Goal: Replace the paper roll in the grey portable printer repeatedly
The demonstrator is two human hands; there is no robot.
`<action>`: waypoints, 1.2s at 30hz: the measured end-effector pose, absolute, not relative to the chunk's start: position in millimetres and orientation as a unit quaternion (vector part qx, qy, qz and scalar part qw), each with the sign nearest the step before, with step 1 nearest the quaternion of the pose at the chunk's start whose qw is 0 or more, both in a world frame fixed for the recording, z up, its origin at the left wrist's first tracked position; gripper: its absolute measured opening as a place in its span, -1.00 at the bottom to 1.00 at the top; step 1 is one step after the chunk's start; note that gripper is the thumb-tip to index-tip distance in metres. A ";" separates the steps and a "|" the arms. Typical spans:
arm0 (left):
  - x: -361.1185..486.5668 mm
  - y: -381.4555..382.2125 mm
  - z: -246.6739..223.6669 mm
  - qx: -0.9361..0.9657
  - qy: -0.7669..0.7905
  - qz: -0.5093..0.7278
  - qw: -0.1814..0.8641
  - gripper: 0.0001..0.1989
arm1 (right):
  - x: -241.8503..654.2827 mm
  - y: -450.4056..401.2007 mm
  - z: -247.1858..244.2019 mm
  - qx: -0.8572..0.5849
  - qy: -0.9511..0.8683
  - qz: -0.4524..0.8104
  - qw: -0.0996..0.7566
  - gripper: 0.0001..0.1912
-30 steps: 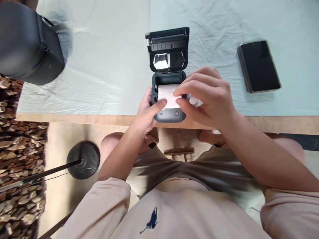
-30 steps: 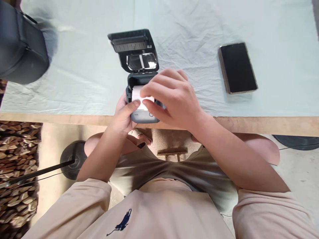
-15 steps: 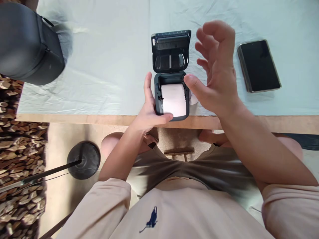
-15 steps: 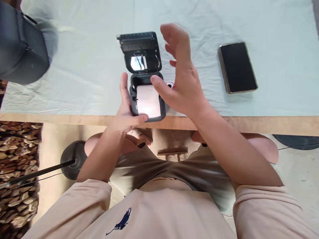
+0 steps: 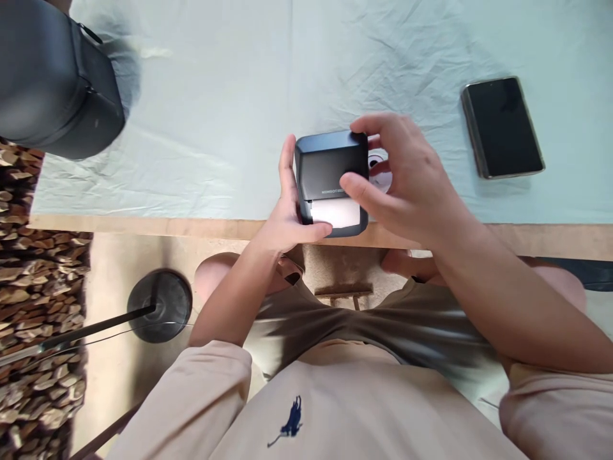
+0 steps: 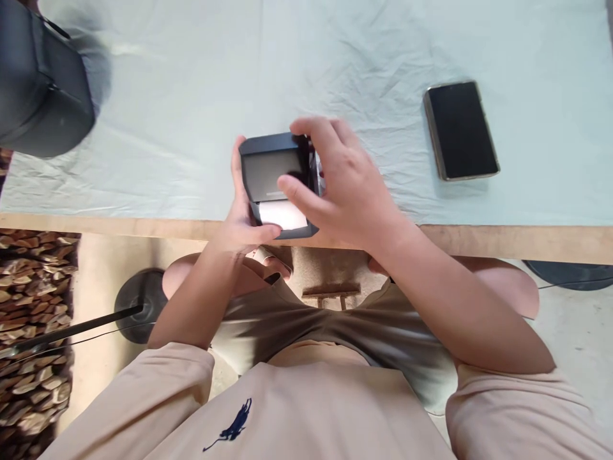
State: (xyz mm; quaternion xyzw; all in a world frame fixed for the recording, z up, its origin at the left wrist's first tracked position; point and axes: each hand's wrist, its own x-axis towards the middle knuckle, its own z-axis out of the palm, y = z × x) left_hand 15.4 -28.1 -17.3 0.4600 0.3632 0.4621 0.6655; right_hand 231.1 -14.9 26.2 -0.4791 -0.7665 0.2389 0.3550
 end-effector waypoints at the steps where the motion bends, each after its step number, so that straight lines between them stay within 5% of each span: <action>1: 15.0 -28.4 -18.3 0.459 0.339 0.469 0.674 0.41 | 230.5 -18.1 26.5 -0.479 -0.771 0.239 0.345 -0.51; 12: 18.3 -29.0 -20.6 0.403 0.393 0.493 0.664 -0.28 | 223.4 -20.4 25.2 -0.445 -0.766 0.327 0.329 -0.35; 23: 18.4 -28.3 -19.2 0.393 0.386 0.489 0.676 -0.30 | 223.6 -18.2 43.7 -0.501 -0.726 0.376 0.283 -0.24; 28: 26.0 -21.9 -8.8 0.257 0.372 0.547 0.705 -0.52 | 249.5 -11.1 51.7 -0.533 -0.739 0.269 0.313 -0.43; 32: 28.8 -13.7 -3.6 0.161 0.428 0.559 0.691 -0.47 | 261.3 -12.1 50.7 -0.527 -0.759 0.238 0.299 -0.69; 36: 32.3 -12.9 -3.2 0.176 0.444 0.564 0.674 -0.43 | 249.9 -17.4 46.5 -0.480 -0.786 0.259 0.292 -0.61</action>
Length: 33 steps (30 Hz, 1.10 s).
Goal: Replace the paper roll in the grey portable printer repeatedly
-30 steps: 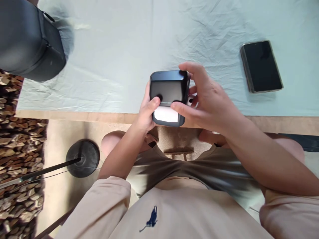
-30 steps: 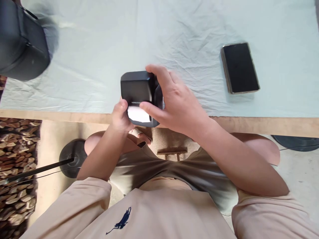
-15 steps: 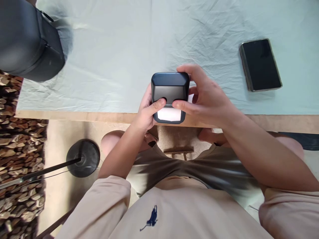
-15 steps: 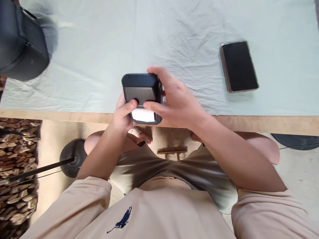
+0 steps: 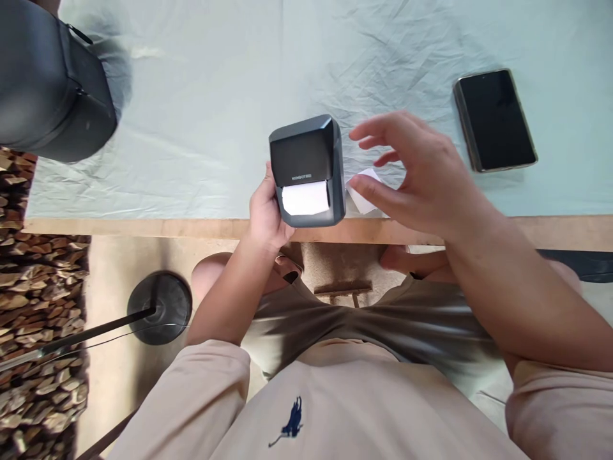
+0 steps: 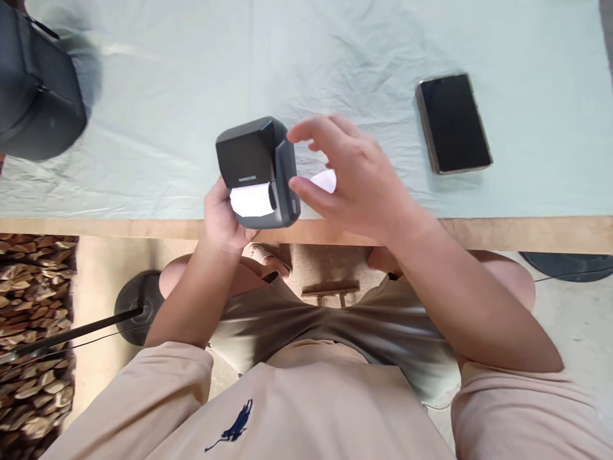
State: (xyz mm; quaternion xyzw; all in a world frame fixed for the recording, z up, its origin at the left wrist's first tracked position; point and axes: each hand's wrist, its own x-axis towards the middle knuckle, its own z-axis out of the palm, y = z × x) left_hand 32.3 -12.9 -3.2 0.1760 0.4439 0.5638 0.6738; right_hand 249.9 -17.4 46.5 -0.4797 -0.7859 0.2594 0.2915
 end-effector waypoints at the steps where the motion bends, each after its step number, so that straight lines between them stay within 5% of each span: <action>1: 33.2 -13.6 -3.4 0.182 0.443 0.566 0.670 -0.45 | 245.6 -18.6 46.2 -0.475 -0.789 0.263 0.288 -0.57; 11: 33.0 -15.4 -5.2 0.214 0.468 0.553 0.655 -0.59 | 231.7 -19.9 41.7 -0.479 -0.799 0.233 0.280 -0.48; 17: 30.8 -20.2 -1.4 0.316 0.424 0.498 0.687 -0.39 | 235.3 -18.6 39.5 -0.493 -0.794 0.185 0.303 -0.53; 25: 23.3 -26.8 -8.1 0.360 0.377 0.461 0.718 -0.58 | 226.4 -16.6 43.6 -0.468 -0.710 0.138 0.508 -0.79; 28: 23.5 -28.0 -7.4 0.354 0.373 0.460 0.723 -0.53 | 226.4 -17.1 48.2 -0.496 -0.720 0.152 0.461 -0.88; 33: 26.0 -30.7 -5.9 0.305 0.418 0.472 0.714 -0.60 | 228.2 -19.6 50.9 -0.542 -0.796 0.131 0.234 -0.88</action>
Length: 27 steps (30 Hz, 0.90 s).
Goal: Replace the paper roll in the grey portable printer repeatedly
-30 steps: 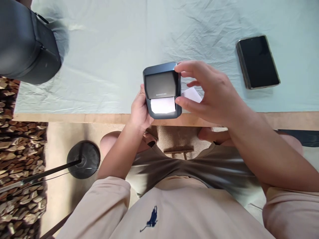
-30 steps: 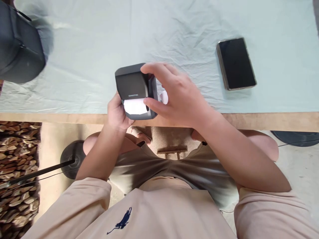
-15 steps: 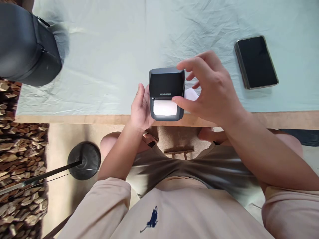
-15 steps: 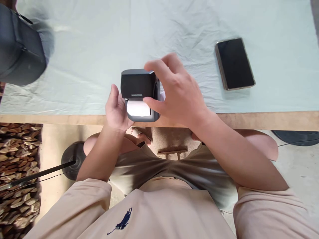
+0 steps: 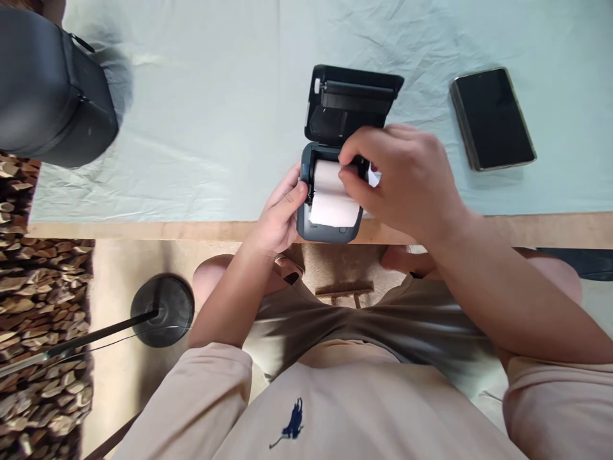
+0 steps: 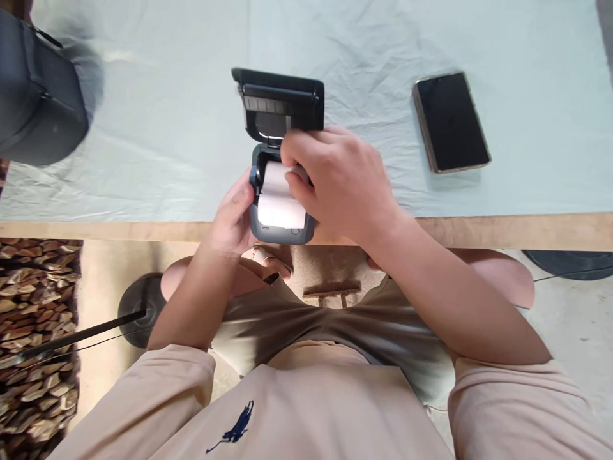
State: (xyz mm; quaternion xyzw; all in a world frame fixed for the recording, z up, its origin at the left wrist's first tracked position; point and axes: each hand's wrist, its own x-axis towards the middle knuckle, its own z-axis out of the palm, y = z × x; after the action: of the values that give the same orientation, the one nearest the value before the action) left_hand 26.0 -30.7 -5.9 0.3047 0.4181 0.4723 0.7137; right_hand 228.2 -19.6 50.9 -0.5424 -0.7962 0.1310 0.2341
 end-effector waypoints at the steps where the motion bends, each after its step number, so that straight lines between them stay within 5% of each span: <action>1: 26.0 -31.1 -5.9 0.298 0.422 0.470 0.715 -0.63 | 228.4 -20.1 49.3 -0.545 -0.805 0.120 0.203 -0.87; 11: 24.4 -32.7 -3.6 0.330 0.400 0.452 0.725 -0.71 | 220.0 -22.4 53.6 -0.577 -0.804 0.112 0.089 -0.61; 15: 24.3 -28.9 -7.9 0.314 0.390 0.483 0.719 -0.74 | 234.0 -19.6 67.0 -0.536 -0.767 0.240 0.258 -0.59; 20: 22.6 -21.7 -11.9 0.280 0.400 0.504 0.713 -0.75 | 268.1 11.3 56.3 -0.538 -0.513 0.446 0.498 -0.61; 27: 24.8 -18.4 -8.4 0.244 0.418 0.515 0.708 -0.76 | 292.8 31.9 7.9 -0.588 -0.532 0.395 0.464 -0.75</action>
State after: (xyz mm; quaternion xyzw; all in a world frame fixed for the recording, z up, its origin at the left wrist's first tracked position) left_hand 24.8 -18.4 -8.4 0.2440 0.4178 0.5148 0.7078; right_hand 292.8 31.9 7.9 -0.5882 -0.5323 0.3947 0.4635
